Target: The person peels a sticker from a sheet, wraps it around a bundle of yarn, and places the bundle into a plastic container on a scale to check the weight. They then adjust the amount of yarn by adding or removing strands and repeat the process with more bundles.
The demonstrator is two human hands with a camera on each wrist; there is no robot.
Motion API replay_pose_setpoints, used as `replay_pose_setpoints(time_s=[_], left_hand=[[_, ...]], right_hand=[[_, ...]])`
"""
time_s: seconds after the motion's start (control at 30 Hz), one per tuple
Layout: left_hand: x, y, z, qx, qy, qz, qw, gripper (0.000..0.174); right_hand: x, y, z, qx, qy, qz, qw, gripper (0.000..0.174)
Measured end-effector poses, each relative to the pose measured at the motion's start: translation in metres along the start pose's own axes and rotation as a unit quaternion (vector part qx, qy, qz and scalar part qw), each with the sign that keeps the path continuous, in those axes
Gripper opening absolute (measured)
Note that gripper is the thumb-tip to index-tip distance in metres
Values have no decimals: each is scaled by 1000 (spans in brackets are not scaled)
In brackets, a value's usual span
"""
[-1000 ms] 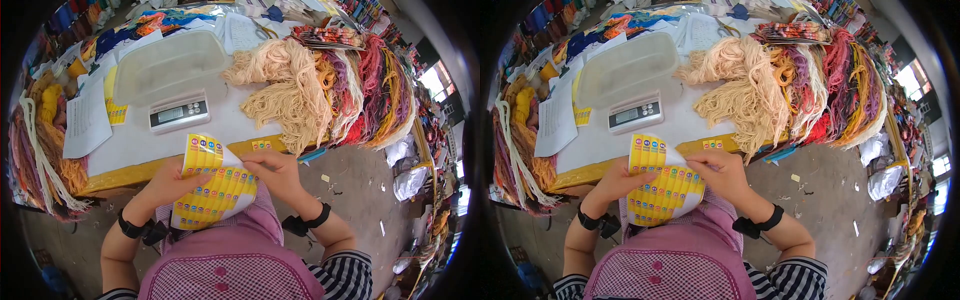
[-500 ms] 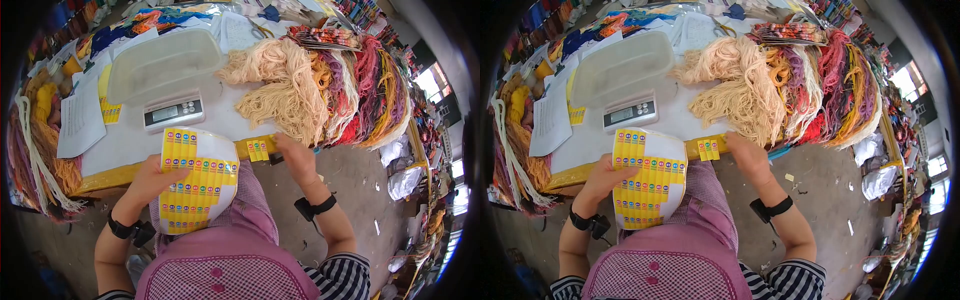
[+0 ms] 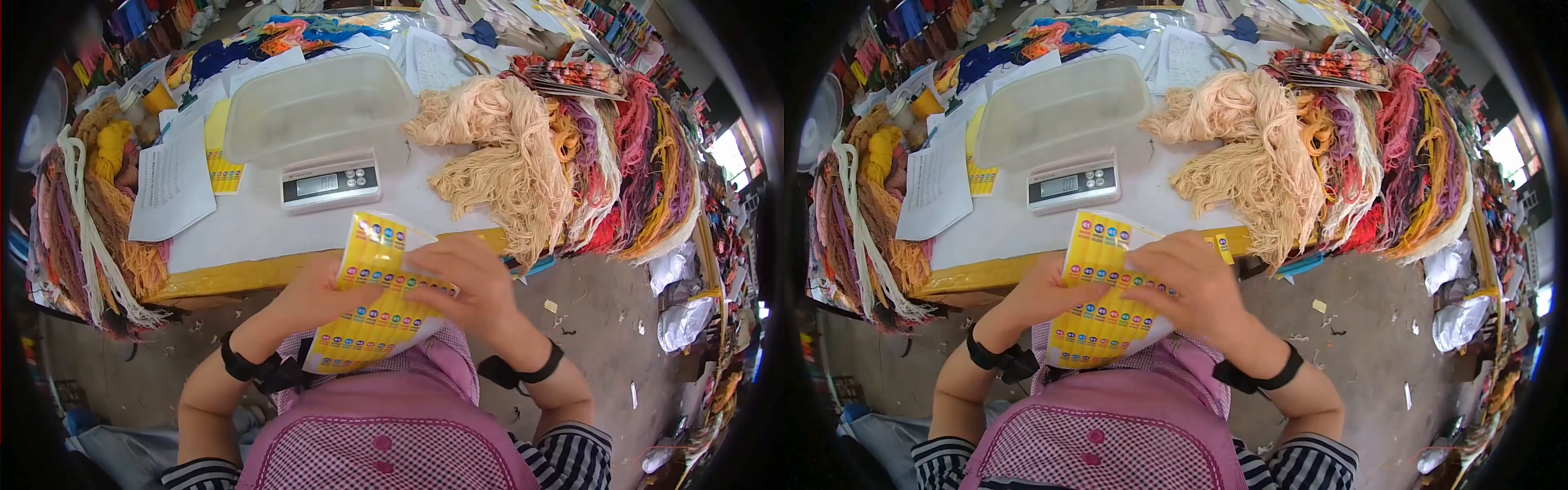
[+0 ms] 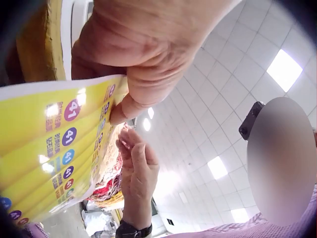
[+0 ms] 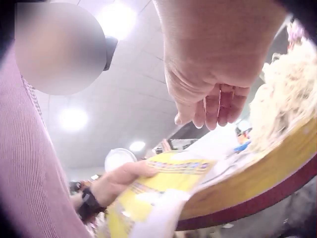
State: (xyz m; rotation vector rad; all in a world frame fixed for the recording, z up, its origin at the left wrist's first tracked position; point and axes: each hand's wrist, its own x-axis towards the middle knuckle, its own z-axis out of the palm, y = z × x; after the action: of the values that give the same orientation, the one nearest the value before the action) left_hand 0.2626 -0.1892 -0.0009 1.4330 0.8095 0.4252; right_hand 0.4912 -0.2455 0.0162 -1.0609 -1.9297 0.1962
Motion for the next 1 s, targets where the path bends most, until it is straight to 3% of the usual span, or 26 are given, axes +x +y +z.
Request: replay_pose_setpoints(time_s=[0.2, 0.33, 0.37, 0.4, 0.43, 0.5, 0.53, 0.57, 0.6, 0.63, 0.67, 0.73, 0.8, 0.87, 0.9, 0.93, 1.0], left_hand=[[-7, 1, -3, 69, -10, 28, 997, 28], [-6, -3, -5, 61, -28, -26, 997, 28], [-5, -6, -7, 68, -27, -29, 997, 28], [-6, -8, -8, 65, -31, -26, 997, 28], [-10, -10, -11, 68, 10, -29, 997, 28], [-16, -8, -23, 67, 47, -31, 996, 28], [-20, -3, -32, 15, 67, -15, 998, 28], [-24, -1, -40, -37, 88, 0, 995, 28], [-26, -2, -46, -39, 85, 1, 996, 28], [-28, -4, -52, -64, 124, 10, 990, 28], [-29, -4, -57, -89, 164, 20, 982, 29], [-31, 4, -60, -109, 179, 33, 977, 30], [-29, 11, -60, -214, 234, 96, 944, 32], [-27, 21, -57, -239, 251, 120, 930, 33], [-22, 27, -55, -265, 267, 144, 915, 34], [-15, 34, -49, -264, 262, 159, 915, 34], [-4, 46, -36, -301, 255, 208, 895, 34]], right_hand=[[4, 1, 29, 35, -10, 3, 999, 15], [0, 8, 28, 34, -49, 38, 997, 13], [-1, 10, 27, 139, -34, 186, 972, 10], [-2, 12, 25, 239, -16, 329, 914, 8], [-2, 16, 21, 232, -16, 331, 915, 8], [0, 24, 12, 327, 150, 314, 878, 8], [-4, 29, 8, 322, 152, 316, 880, 8], [-10, 36, 4, 166, 113, 220, 955, 8], [-16, 43, 2, 5, 68, 114, 991, 9], [-24, 50, 2, -74, -2, 38, 997, 20], [-31, 57, 4, -77, -2, 36, 996, 20], [-45, 67, 9, -169, -107, -77, 977, 22], [-46, 65, 4, -175, -105, -82, 976, 27], [-29, 47, -11, -128, -98, -20, 987, 29], [-21, 40, -13, -139, -91, -29, 986, 29], [-15, 30, -10, 4, -83, 65, 994, 28], [2, 21, -14, 142, -70, 150, 976, 27]])
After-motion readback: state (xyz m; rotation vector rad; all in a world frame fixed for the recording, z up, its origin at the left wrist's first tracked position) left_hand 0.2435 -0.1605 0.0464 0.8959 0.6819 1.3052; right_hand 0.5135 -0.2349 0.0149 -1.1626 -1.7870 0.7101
